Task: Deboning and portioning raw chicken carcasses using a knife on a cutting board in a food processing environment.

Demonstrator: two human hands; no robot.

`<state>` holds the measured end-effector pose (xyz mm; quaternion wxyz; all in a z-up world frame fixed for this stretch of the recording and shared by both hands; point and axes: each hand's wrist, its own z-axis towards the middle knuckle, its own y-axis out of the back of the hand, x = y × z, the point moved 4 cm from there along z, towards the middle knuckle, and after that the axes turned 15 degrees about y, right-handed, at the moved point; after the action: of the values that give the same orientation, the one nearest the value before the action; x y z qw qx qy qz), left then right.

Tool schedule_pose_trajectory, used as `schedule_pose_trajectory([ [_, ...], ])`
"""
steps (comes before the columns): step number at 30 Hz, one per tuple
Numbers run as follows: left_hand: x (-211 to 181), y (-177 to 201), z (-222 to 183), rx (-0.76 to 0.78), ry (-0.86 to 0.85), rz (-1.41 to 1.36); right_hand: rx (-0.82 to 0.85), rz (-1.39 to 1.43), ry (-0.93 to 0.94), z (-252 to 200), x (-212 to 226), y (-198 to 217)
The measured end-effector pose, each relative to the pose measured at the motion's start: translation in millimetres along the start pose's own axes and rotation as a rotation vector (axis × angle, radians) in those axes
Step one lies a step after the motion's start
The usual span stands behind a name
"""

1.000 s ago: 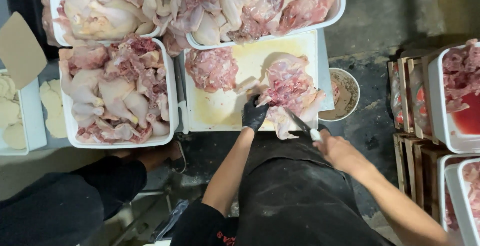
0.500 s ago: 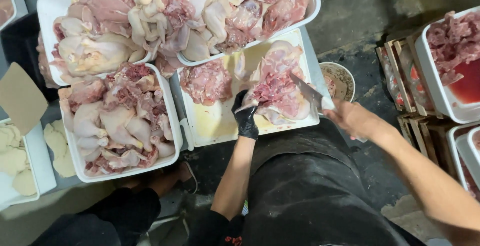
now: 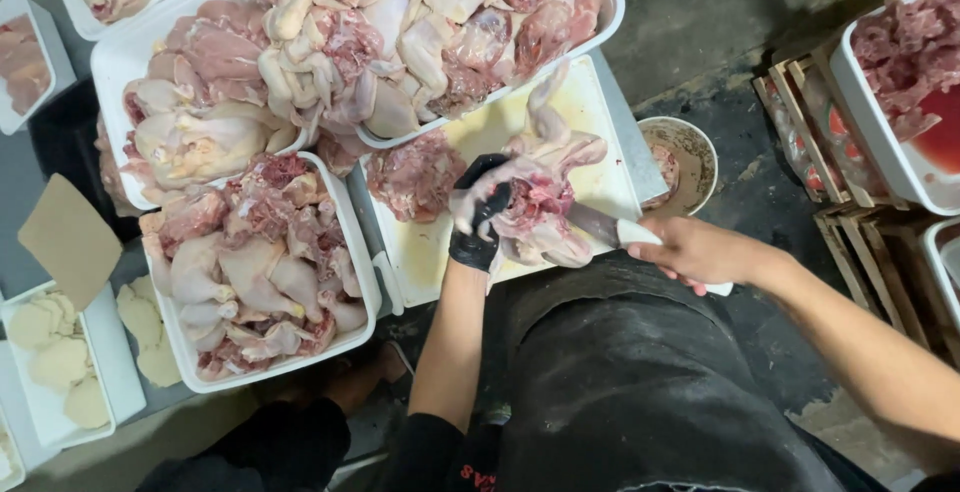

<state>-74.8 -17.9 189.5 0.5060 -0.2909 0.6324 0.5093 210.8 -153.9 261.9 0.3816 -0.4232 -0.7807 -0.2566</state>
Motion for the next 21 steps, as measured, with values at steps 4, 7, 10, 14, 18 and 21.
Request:
schedule_pose_trajectory([
  [4, -48.9, 18.8, 15.6, 0.150, 0.055, -0.070, 0.080, -0.290, -0.035, -48.9, 6.8, 6.5],
  [7, -99.1, 23.1, 29.3, 0.239, 0.075, -0.105, -0.084, 0.032, -0.128, -70.9, -0.5, 15.3],
  [10, -154.7, 20.1, 29.8, 0.347, -0.341, 0.187, -0.176, 0.245, -0.067, -59.3, -13.1, 17.5],
  [14, -163.2, -2.2, 49.0, 0.574, -0.141, 0.180, -0.112, 0.583, 0.041, -15.7, 10.6, 7.3],
  [18, -143.2, -21.3, 62.9, 0.698, 0.072, 0.103, -0.022, 0.601, 0.136, 26.3, 39.3, -11.5],
  [21, -112.4, -15.9, 64.5, 0.545, 0.152, 0.290, -0.052, 0.500, -0.030, -36.2, 35.2, -0.7],
])
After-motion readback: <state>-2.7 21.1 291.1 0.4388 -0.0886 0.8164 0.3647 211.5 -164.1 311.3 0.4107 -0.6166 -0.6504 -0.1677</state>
